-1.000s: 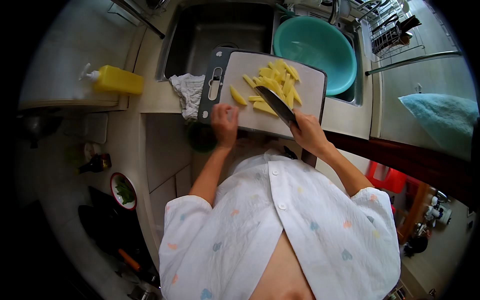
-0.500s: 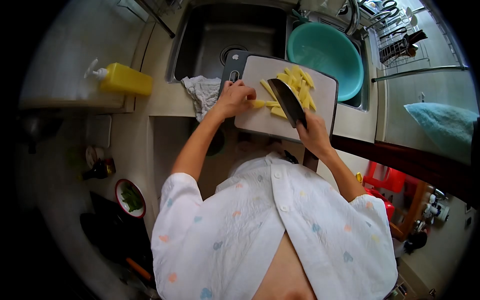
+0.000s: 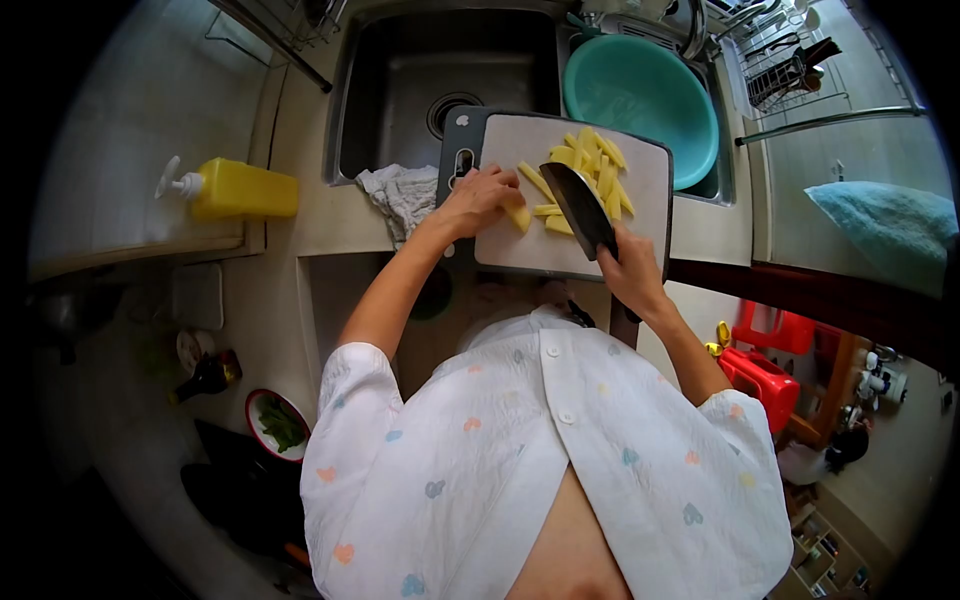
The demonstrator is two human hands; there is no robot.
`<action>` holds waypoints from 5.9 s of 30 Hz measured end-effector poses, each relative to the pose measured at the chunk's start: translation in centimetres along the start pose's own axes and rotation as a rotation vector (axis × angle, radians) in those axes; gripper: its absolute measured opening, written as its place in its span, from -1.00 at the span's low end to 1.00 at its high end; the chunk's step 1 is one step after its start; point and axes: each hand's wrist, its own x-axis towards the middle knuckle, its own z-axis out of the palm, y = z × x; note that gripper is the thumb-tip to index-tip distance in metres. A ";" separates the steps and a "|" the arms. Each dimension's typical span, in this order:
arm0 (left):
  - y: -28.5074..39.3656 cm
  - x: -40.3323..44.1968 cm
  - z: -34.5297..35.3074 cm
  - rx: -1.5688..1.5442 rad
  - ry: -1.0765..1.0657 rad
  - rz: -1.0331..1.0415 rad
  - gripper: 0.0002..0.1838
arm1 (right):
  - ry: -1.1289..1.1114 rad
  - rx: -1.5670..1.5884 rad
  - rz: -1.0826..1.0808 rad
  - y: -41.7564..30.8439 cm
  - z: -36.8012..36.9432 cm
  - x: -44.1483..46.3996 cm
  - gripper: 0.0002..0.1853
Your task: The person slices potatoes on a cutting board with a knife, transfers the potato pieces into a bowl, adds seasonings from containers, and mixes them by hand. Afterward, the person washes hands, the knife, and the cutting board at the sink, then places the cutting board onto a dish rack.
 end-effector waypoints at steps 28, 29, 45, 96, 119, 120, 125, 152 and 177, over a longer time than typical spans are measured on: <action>3.5 -2.8 3.4 0.097 0.589 0.019 -0.80 | 0.039 -0.089 -0.202 0.3 6.3 2.9 -0.82; 3.7 -2.8 3.6 0.092 0.610 0.006 -0.80 | 0.012 -0.062 -0.198 0.4 5.9 2.8 -0.81; 3.7 -3.2 3.6 0.090 0.627 0.017 -0.79 | -0.023 -0.104 -0.266 -0.5 3.7 2.6 -0.88; 5.4 -5.3 4.5 0.179 0.616 -0.079 -0.86 | 0.012 -0.145 -0.314 0.9 5.6 3.1 -0.85; 4.0 -3.1 2.4 0.191 0.243 -0.041 -0.79 | -0.041 -0.188 -0.314 0.6 2.4 2.7 -0.88; 3.9 -3.4 2.2 0.194 0.242 -0.037 -0.79 | -0.043 -0.229 -0.327 0.5 2.2 2.6 -0.87; 3.6 -6.0 3.1 0.335 0.478 0.178 -0.86 | 0.064 -0.595 -0.589 1.9 -0.3 2.0 -0.70; -0.2 2.7 0.4 -0.548 0.206 -0.446 -0.69 | -0.183 -0.262 -0.173 3.4 -1.9 -2.9 -0.76; 1.5 0.8 4.4 -0.868 0.311 -0.564 -0.66 | 0.053 -0.030 0.047 2.3 1.0 -2.7 -0.82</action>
